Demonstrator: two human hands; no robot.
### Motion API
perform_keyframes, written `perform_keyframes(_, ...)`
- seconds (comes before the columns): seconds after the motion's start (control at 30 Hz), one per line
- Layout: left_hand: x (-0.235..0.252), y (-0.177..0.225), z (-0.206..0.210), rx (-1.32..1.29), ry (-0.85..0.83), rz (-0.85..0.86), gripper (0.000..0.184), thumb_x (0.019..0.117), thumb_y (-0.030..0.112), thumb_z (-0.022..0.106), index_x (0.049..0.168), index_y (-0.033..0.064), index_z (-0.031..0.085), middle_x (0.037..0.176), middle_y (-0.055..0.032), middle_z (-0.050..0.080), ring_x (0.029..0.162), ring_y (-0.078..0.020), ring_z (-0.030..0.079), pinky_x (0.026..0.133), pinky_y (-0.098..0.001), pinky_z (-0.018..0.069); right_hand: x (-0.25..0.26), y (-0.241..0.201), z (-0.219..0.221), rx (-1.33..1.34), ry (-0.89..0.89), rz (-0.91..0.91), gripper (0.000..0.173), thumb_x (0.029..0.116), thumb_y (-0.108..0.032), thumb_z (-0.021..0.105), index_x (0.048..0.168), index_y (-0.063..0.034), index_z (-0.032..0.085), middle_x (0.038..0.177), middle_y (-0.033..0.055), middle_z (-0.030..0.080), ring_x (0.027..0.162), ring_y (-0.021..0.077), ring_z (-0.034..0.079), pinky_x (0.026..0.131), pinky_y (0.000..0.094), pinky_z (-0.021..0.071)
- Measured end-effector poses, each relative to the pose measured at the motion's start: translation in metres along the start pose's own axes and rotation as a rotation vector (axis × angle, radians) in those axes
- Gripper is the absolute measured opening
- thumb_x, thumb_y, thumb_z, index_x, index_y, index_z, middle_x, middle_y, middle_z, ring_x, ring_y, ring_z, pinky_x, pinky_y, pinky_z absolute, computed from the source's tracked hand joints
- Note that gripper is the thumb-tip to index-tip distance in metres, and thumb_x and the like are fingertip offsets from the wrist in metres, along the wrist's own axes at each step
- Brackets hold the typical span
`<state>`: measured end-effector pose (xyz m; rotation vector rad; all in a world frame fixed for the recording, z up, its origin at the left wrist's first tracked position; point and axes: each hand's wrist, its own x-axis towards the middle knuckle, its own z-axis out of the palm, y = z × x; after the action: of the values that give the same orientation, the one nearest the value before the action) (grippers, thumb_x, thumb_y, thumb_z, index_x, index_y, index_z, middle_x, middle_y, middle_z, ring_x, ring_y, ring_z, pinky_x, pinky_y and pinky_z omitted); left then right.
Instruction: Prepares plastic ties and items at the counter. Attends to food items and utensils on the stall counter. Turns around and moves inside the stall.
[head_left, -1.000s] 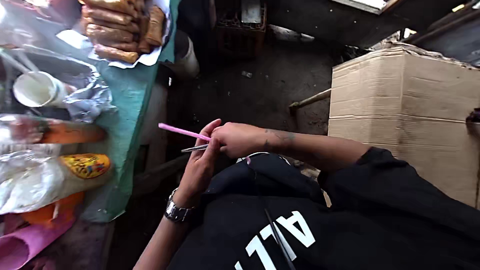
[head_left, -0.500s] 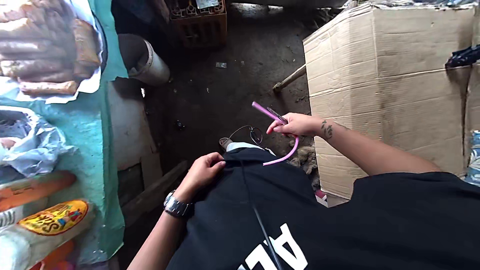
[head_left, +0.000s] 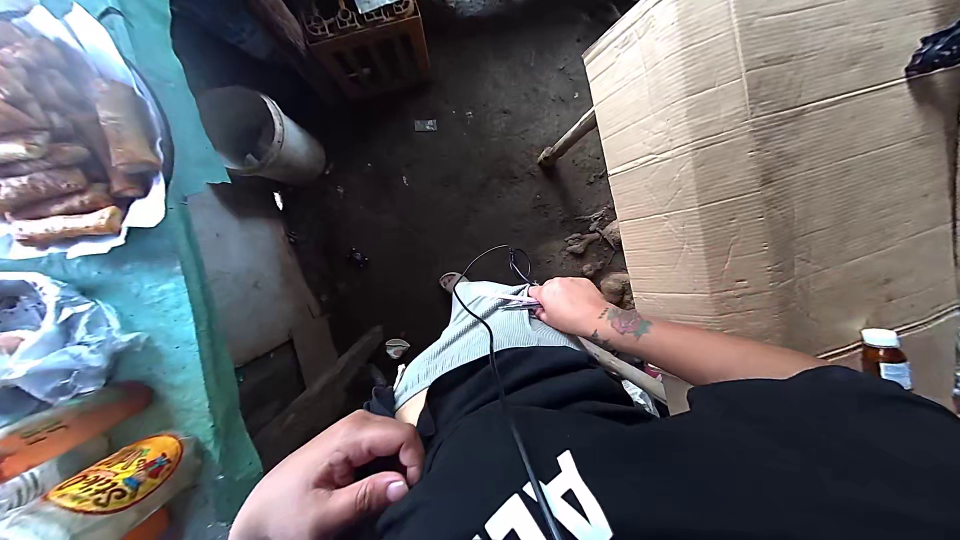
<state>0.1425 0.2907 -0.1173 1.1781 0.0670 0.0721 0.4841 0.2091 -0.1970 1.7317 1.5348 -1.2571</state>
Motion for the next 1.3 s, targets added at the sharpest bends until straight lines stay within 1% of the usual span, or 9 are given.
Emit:
perform_keyframes(0.2,0.007,-0.006,0.006,-0.037,0.073,0.0,0.025,0.108,0.032,0.051,0.105,0.0091,0.061,0.086,0.0057,0.061,0.08,0.007,0.056,0.071,-0.0091,0.0459,0.009,-0.016,-0.008,-0.178,-0.056,0.057,0.024,0.1006,0.003,0.043,0.107,0.0077,0.066,0.116,0.0253,0.066,0.108,0.0424,0.066,0.079,0.0581,0.0537)
perform_keyframes(0.4,0.003,-0.012,0.004,0.006,0.129,0.0,0.024,0.1079,0.032,0.052,0.109,0.0109,0.062,0.091,0.0068,0.062,0.084,0.0068,0.058,0.074,-0.0099,0.0473,0.004,-0.024,-0.01,-0.195,-0.094,0.126,0.026,0.101,0.005,0.041,0.112,0.0099,0.064,0.119,0.0265,0.064,0.11,0.0428,0.065,0.079,0.0563,0.0537)
perform_keyframes(0.53,-0.013,-0.021,-0.022,0.284,0.292,-0.313,0.04,0.1066,0.05,0.045,0.112,0.0167,0.067,0.106,0.008,0.065,0.1,0.0019,0.06,0.089,-0.02,0.0503,0.003,-0.024,-0.022,-0.161,-0.136,0.095,0.021,0.1,-0.003,0.049,0.107,0.0085,0.065,0.116,0.0264,0.066,0.11,0.0431,0.065,0.081,0.0597,0.0523)
perform_keyframes(0.63,-0.005,-0.044,-0.038,0.118,0.392,-0.65,0.041,0.1059,0.046,0.037,0.107,0.0182,0.068,0.09,0.0109,0.065,0.079,0.0023,0.06,0.072,-0.019,0.0514,-0.014,-0.028,-0.034,-0.142,-0.107,0.004,0.023,0.1014,-0.014,0.055,0.105,0.0039,0.068,0.113,0.0231,0.067,0.11,0.0413,0.065,0.082,0.0602,0.051)
perform_keyframes(0.73,0.029,-0.072,-0.054,0.235,0.294,-0.83,0.039,0.1086,0.035,0.037,0.116,0.0098,0.066,0.094,-0.0011,0.065,0.084,-0.0089,0.061,0.078,-0.0344,0.0513,-0.036,-0.03,-0.044,-0.141,-0.073,-0.046,0.024,0.102,-0.019,0.056,0.103,0.0007,0.07,0.108,0.0203,0.069,0.105,0.0385,0.067,0.081,0.0581,0.0519)
perform_keyframes(0.9,0.101,-0.109,-0.064,0.516,0.058,-0.703,0.038,0.1069,0.022,0.047,0.134,-0.0029,0.057,0.12,-0.0232,0.064,0.111,-0.0332,0.063,0.099,-0.0528,0.0479,-0.071,-0.021,-0.051,-0.088,0.03,-0.118,0.024,0.1006,-0.022,0.058,0.095,-0.0022,0.071,0.097,0.0161,0.069,0.093,0.0345,0.068,0.074,0.0545,0.0521)
perform_keyframes(1.03,0.141,-0.122,-0.045,0.408,0.051,-0.551,0.05,0.1039,0.014,0.051,0.153,0.0089,0.044,0.142,-0.023,0.053,0.119,-0.0315,0.06,0.096,-0.0447,0.051,-0.094,-0.021,-0.052,-0.059,0.085,-0.144,0.022,0.0994,-0.022,0.059,0.092,-0.0037,0.069,0.09,0.014,0.066,0.086,0.0316,0.067,0.068,0.0506,0.051)
perform_keyframes(1.17,0.143,-0.129,-0.04,0.445,0.012,-0.194,0.033,0.0911,-0.001,0.06,0.122,-0.0009,0.07,0.138,-0.025,0.058,0.128,-0.0356,0.056,0.104,-0.0488,0.0453,-0.106,-0.015,-0.042,-0.056,0.077,-0.171,0.021,0.0982,-0.018,0.059,0.088,-0.0019,0.068,0.089,0.0166,0.067,0.085,0.035,0.068,0.065,0.0527,0.051)
perform_keyframes(1.3,0.146,-0.128,-0.042,0.528,-0.067,-0.095,0.02,0.094,0.0,0.061,0.11,-0.0053,0.072,0.118,-0.0183,0.072,0.114,-0.0271,0.067,0.103,-0.0413,0.05,-0.11,-0.012,-0.04,-0.042,0.0,-0.184,0.019,0.0995,-0.017,0.058,0.094,-0.0026,0.07,0.091,0.0161,0.068,0.087,0.0349,0.068,0.067,0.0532,0.0515)
